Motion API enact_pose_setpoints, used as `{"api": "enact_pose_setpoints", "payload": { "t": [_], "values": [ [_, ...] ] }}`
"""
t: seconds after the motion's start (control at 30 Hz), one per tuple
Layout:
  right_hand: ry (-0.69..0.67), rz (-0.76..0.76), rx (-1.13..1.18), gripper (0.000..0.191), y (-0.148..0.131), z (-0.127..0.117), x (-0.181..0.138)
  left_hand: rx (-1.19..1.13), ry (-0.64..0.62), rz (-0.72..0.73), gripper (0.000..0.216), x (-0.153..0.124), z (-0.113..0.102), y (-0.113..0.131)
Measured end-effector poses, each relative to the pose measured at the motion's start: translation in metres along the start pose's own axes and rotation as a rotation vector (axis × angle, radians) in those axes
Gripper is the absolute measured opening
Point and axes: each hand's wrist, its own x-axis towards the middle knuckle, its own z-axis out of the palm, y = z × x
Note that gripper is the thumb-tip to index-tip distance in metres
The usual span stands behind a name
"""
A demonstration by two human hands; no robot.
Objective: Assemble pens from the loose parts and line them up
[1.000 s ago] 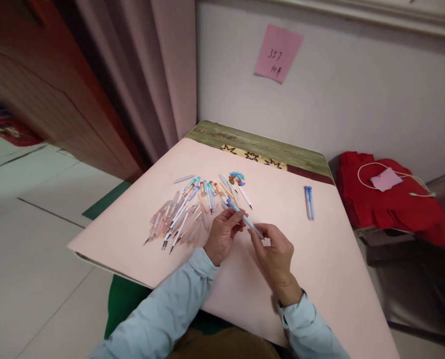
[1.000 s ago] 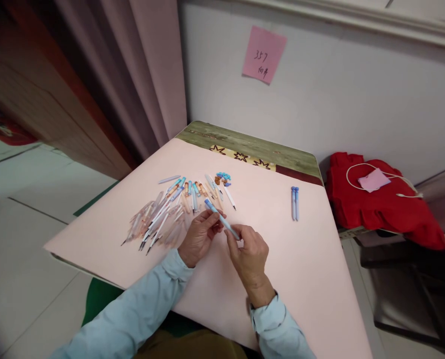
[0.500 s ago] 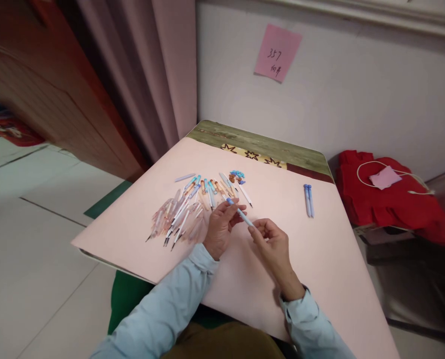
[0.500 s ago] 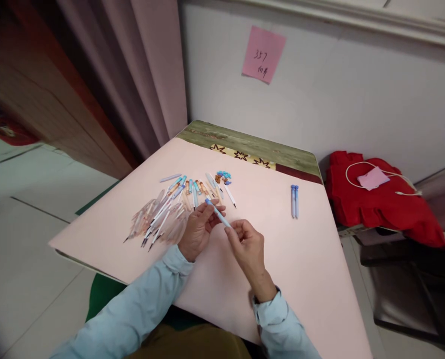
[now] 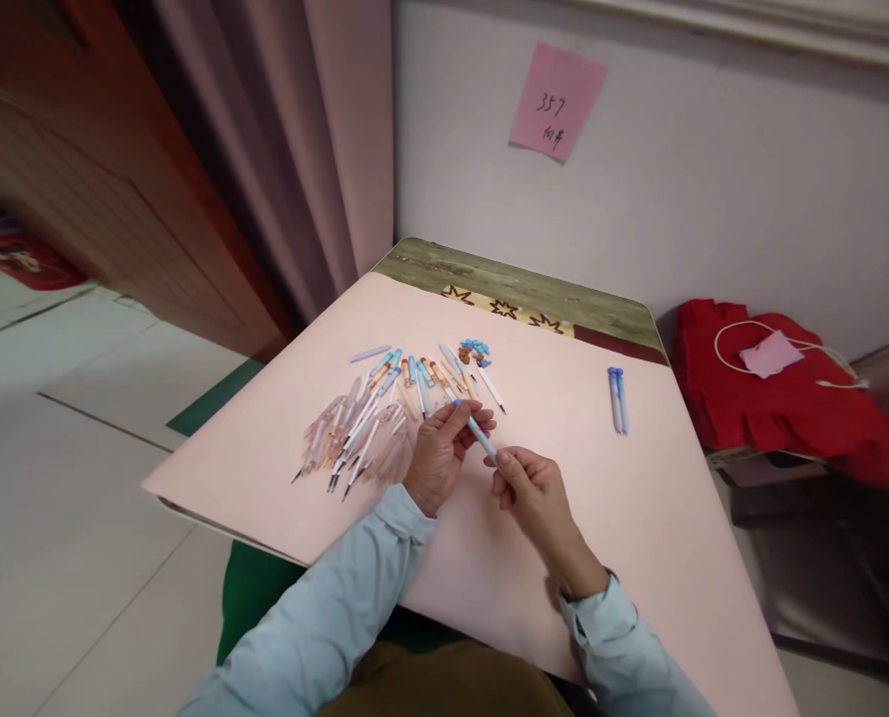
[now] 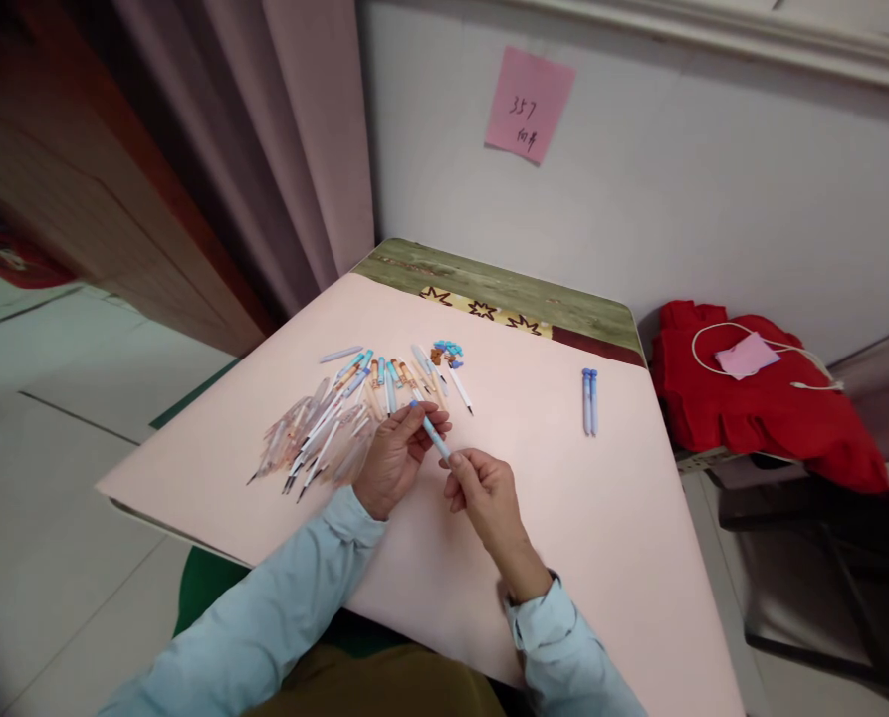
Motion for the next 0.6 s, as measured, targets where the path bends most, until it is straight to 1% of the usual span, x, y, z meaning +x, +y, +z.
{"api": "enact_pose_setpoints", "payload": {
  "t": [0.07, 0.17, 0.27, 0.33, 0.43, 0.5, 0.6],
  "values": [
    [0.036, -0.016, 0.011, 0.035, 0.0, 0.0022, 0.0009, -0.012, -0.001, -0.007, 0.032, -0.0008, 0.0008, -0.0003],
    [0.139, -0.074, -0.033, 0.033, -0.0008, 0.0057, 0.0017, 0.0, -0.039, -0.021, 0.036, -0.0039, 0.0026, -0.0013],
    [0.2, -0.129, -0.112, 0.033, -0.0008, 0.0065, 0.0012, 0.099, -0.095, -0.042, 0.027, -0.0073, 0.0029, -0.0036],
    [0.209, -0.161, -0.187, 0.033, 0.0006, 0.0054, 0.0001, 0.158, -0.108, -0.054, 0.021, -0.0084, 0.0017, -0.0053],
    [0.219, -0.193, -0.278, 0.032, 0.003, 0.0032, -0.0013, 0.187, -0.129, -0.064, 0.018, -0.0079, -0.0011, -0.0064],
    [0.192, -0.178, -0.253, 0.031, 0.0027, 0.0025, -0.0016, 0.213, -0.156, -0.069, 0.017, -0.0071, -0.0028, -0.0055],
    [0.088, -0.123, -0.149, 0.03, -0.0015, 0.0024, -0.0011, 0.267, -0.187, -0.066, 0.019, -0.0067, -0.0038, -0.0029]
  ]
}}
